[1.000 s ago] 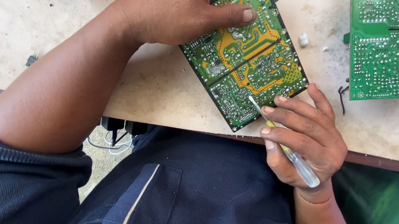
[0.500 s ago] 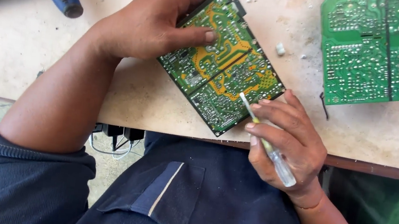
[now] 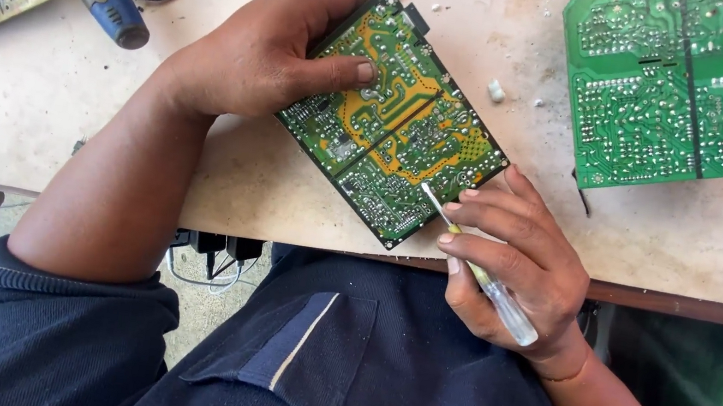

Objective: The person holds a small circuit board and uses a screwdriver to point at and manipulate components on both sides. They flip the board to inspect traces and solder points, then set it down and pick up a second green circuit board to examine it.

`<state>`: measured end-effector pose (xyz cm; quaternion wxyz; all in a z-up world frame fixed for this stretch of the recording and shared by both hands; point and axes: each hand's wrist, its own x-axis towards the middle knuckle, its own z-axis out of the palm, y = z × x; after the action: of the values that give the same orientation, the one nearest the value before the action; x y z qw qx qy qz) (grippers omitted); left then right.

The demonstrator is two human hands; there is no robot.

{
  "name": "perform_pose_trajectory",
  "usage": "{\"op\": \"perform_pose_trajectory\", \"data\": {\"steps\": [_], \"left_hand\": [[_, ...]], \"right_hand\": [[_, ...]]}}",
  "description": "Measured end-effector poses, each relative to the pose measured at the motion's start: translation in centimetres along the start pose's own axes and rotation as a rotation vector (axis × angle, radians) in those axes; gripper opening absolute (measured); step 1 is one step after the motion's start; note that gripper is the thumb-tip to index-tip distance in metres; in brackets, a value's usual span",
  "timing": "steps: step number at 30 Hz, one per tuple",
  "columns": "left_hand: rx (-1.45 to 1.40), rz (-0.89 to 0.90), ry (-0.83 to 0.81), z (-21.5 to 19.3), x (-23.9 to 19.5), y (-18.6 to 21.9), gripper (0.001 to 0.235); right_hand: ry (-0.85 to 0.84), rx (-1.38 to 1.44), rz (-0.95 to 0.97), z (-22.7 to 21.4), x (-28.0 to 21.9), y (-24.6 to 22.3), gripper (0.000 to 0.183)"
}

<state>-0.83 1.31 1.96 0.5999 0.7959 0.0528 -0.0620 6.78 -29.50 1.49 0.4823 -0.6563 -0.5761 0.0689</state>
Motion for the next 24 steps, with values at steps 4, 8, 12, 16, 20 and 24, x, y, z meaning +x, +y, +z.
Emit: {"op": "perform_pose_trajectory", "data": {"steps": [4,8,12,16,20,24], "left_hand": [[0.074,0.033,0.001,0.0,-0.1,-0.3,0.031],[0.164,0.031,0.015,-0.1,-0.1,-0.3,0.025],[0.167,0.046,0.038,-0.1,-0.1,-0.4,0.024],[-0.004,0.005,0.059,0.4,-0.3,-0.7,0.023],[-0.155,0.034,0.116,0.4,-0.1,-0.3,0.025],[-0.149,0.164,0.255,0.4,0.1,-1.0,0.030]], "right_hand": [[0.066,-0.029,0.003,0.5,-0.2,-0.2,0.008],[0.088,-0.036,-0.002,0.5,-0.1,-0.2,0.006],[0.043,-0.076,0.018,0.5,-0.2,-0.3,0.009],[0.049,-0.041,0.032,0.7,-0.3,-0.7,0.007],[0.148,-0.048,0.111,1.0,-0.7,-0.5,0.015],[0.287,-0.090,0.109,1.2,-2.6,0.5,0.019]]}}
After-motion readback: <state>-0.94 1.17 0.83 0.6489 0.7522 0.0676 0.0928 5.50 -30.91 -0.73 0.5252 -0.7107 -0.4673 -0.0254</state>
